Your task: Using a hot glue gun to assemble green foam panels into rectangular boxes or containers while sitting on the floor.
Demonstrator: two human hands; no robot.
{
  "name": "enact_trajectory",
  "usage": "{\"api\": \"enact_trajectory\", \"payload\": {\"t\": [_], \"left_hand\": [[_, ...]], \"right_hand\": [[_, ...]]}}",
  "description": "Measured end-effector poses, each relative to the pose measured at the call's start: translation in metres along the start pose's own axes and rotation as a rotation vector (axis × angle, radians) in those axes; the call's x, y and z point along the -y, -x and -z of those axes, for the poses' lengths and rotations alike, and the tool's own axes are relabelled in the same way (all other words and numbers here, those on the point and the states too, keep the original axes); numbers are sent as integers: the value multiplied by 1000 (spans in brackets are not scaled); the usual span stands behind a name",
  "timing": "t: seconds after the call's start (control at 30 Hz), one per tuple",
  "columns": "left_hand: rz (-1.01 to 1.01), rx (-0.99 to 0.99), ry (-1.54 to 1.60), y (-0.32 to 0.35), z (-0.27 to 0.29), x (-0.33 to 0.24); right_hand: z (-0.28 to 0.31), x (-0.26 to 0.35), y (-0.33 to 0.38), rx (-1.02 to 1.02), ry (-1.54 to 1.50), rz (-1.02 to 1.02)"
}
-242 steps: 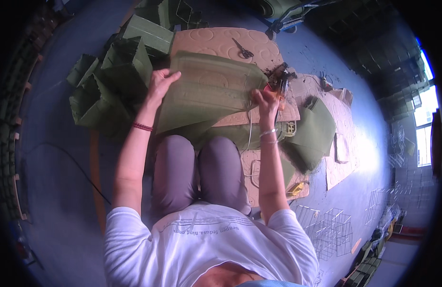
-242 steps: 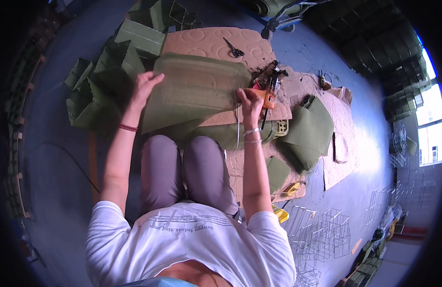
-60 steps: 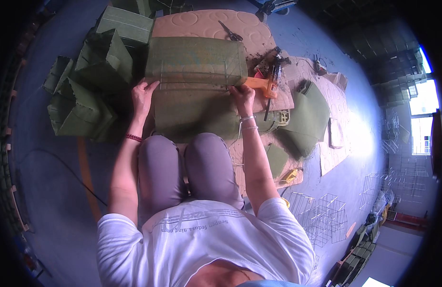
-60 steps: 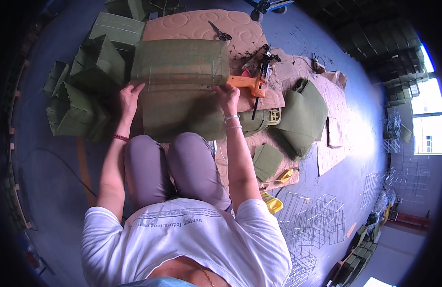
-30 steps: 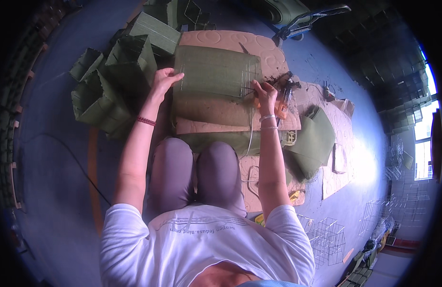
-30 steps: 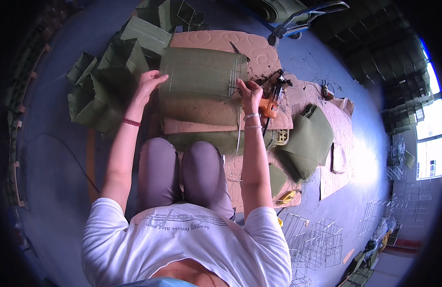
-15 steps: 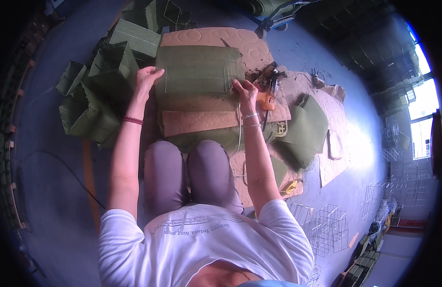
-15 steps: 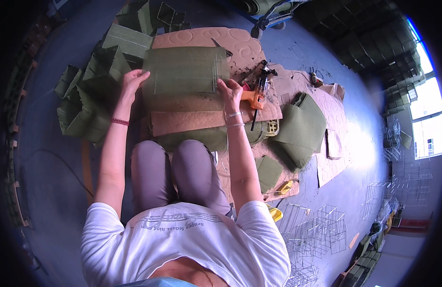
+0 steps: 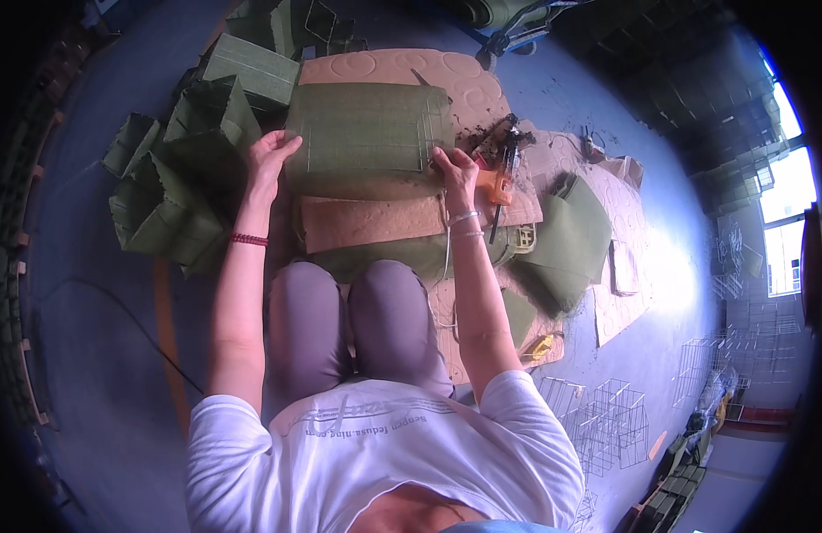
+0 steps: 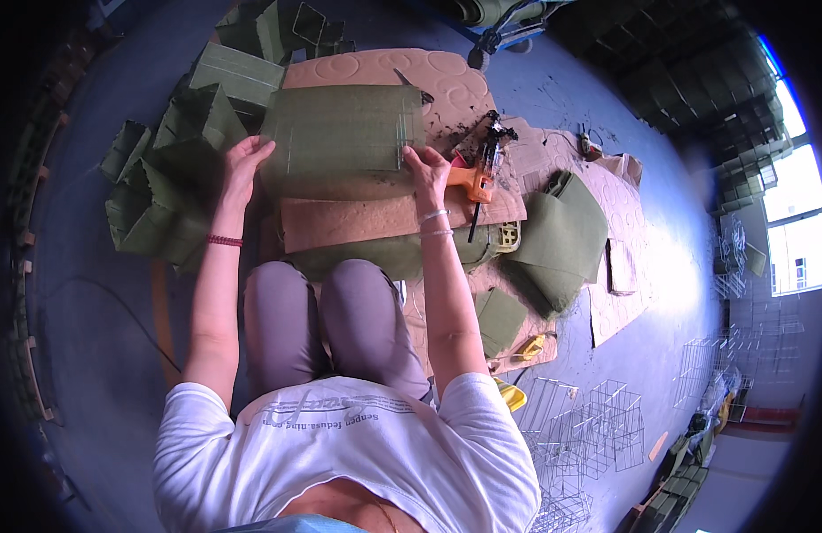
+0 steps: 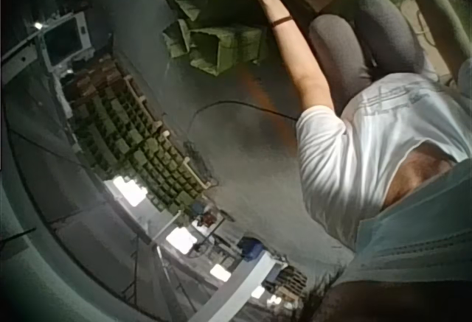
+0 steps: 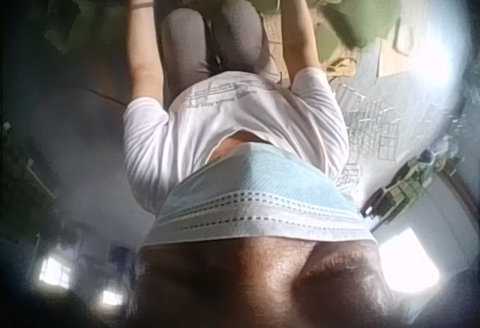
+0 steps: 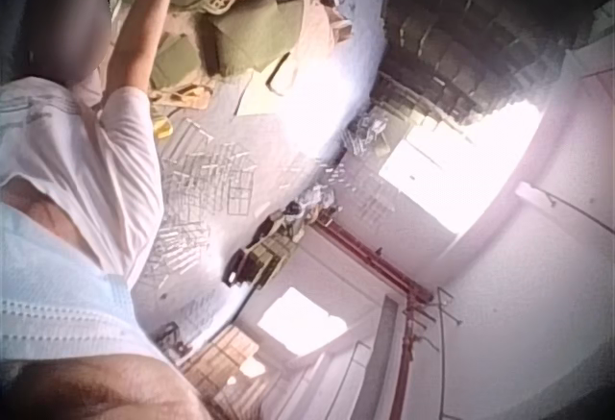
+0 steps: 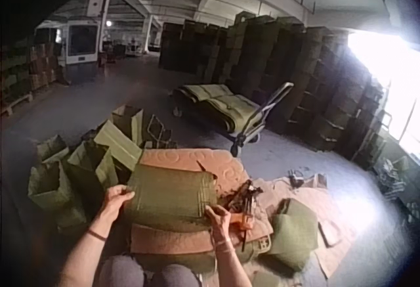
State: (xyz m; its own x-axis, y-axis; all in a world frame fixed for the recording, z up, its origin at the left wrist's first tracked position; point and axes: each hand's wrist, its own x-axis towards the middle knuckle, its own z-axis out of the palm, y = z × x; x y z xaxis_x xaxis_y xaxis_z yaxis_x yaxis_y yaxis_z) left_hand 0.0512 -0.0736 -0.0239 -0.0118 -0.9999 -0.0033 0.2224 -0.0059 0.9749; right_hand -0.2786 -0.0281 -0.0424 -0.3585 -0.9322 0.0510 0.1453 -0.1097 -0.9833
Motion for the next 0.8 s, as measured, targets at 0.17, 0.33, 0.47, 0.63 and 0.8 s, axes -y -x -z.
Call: {"api": "enact_trajectory", "payload": {"t": [0.17,0.33,0.47,0.63,0.8], "left_hand": [[-23,-21,4,7,-3,-2],[-50,-81,-29,20,-6,-2],[-64,-56,31,22,-13,0],[-80,-42,84,22,-14,2],[-88,-56,66,21,-11,1]], "right_hand": [[3,-6,-4,-4,8,-2],[-5,-2,2,-10,0,-1],[2,2,5,-16,9,15],[2,-1,2,-13,-6,3],[2,1,3,-9,46,31]]}}
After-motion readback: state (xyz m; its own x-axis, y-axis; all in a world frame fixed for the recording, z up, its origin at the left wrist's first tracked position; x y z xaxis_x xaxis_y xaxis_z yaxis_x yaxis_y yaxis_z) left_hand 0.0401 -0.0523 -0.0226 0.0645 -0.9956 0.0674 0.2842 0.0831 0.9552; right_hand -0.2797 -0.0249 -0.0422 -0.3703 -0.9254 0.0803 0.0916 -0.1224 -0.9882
